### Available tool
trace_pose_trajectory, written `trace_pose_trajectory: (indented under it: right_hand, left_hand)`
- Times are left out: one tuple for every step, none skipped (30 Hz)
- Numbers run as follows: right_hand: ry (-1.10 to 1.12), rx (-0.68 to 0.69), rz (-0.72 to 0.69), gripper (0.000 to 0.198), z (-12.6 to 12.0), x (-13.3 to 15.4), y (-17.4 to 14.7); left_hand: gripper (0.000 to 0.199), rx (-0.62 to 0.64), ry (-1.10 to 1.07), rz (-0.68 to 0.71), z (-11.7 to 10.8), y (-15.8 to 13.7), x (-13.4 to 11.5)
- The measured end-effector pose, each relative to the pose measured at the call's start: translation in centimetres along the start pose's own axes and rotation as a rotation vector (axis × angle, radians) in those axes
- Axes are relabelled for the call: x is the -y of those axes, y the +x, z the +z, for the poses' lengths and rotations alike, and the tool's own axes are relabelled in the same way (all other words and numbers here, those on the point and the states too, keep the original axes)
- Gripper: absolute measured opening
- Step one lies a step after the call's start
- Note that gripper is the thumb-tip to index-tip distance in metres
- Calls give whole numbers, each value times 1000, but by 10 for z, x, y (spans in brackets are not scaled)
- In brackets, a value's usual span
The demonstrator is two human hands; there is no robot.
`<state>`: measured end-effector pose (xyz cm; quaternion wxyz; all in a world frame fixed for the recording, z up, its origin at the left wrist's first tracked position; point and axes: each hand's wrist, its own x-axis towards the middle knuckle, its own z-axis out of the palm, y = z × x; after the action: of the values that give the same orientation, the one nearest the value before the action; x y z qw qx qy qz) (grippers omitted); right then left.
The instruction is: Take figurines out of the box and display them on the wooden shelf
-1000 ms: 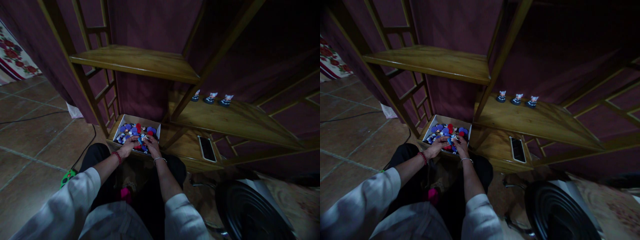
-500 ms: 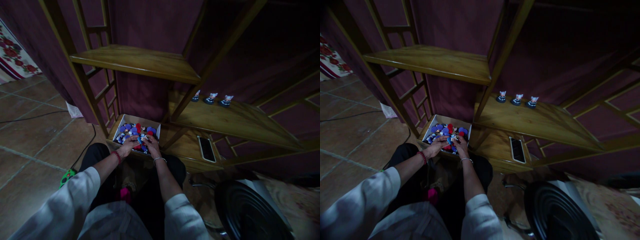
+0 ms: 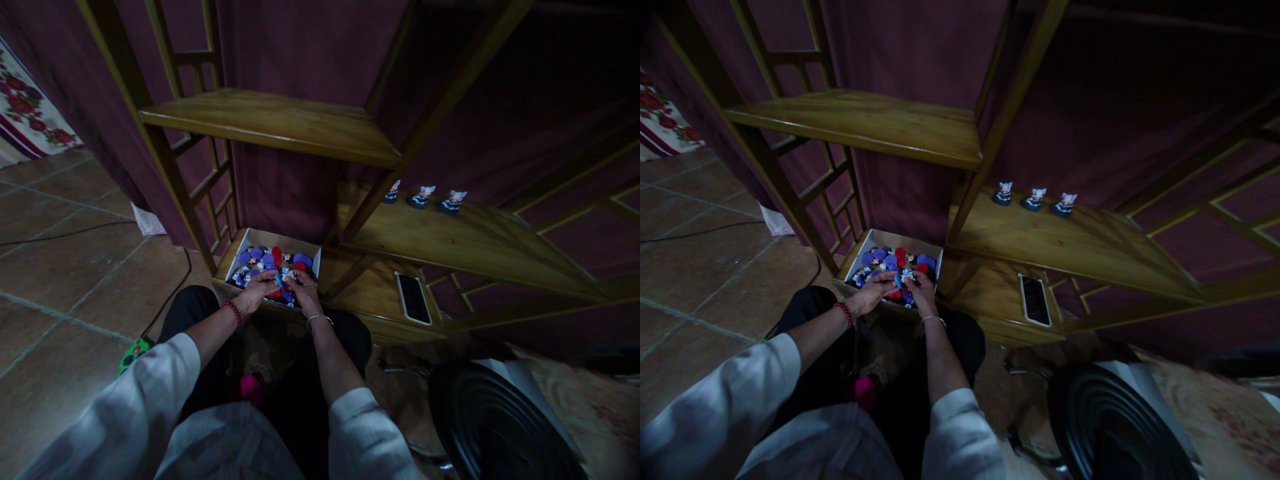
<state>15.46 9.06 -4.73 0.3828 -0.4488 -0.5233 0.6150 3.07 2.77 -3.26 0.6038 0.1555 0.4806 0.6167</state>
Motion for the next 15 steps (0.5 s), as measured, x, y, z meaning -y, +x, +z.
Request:
trace_pose_trajectory:
  right_hand:
    - [-1,-3,1,37,0,0,0]
    - [-3,-7,3,37,0,0,0]
    - [-7,-8,7,38,0,0,1]
    - [-10,-6,9,39,0,0,1]
    - [-13,-1,10,41,0,0,1]
    - [-15,8,10,43,-1,0,1]
    - [-14,17,10,44,-1,0,1]
    - [-11,24,9,45,-1,0,1]
    - [-6,27,7,45,-1,-1,1]
    - [-2,26,7,45,-1,-1,1]
    - [2,27,9,45,-1,-1,1]
    - [5,25,9,45,0,-1,1]
    - [7,22,8,45,0,0,1]
    - [8,19,9,44,0,0,1]
    - [9,16,8,44,0,0,1]
  left_hand:
    - [25,-2,5,-5,0,0,0]
    - [26,-3,9,-11,0,0,0]
    - [26,-4,11,-18,0,0,0]
    - [27,-4,10,-25,-1,0,0]
    - [27,-3,6,-29,-1,0,0]
    - [27,-4,1,-30,-1,1,1]
    - [27,-6,-5,-29,-1,1,1]
    - [26,-6,-11,-27,-1,1,1]
    - [26,-7,-18,-27,-1,1,2]
    - [25,-8,-24,-27,-1,1,2]
    - [25,-10,-30,-28,-1,0,2]
    - [24,-11,-36,-31,-1,0,1]
    - [24,-11,-41,-36,-1,0,1]
    - [24,-11,-45,-40,-1,-1,1]
    - [24,-10,-48,-42,-1,-1,1]
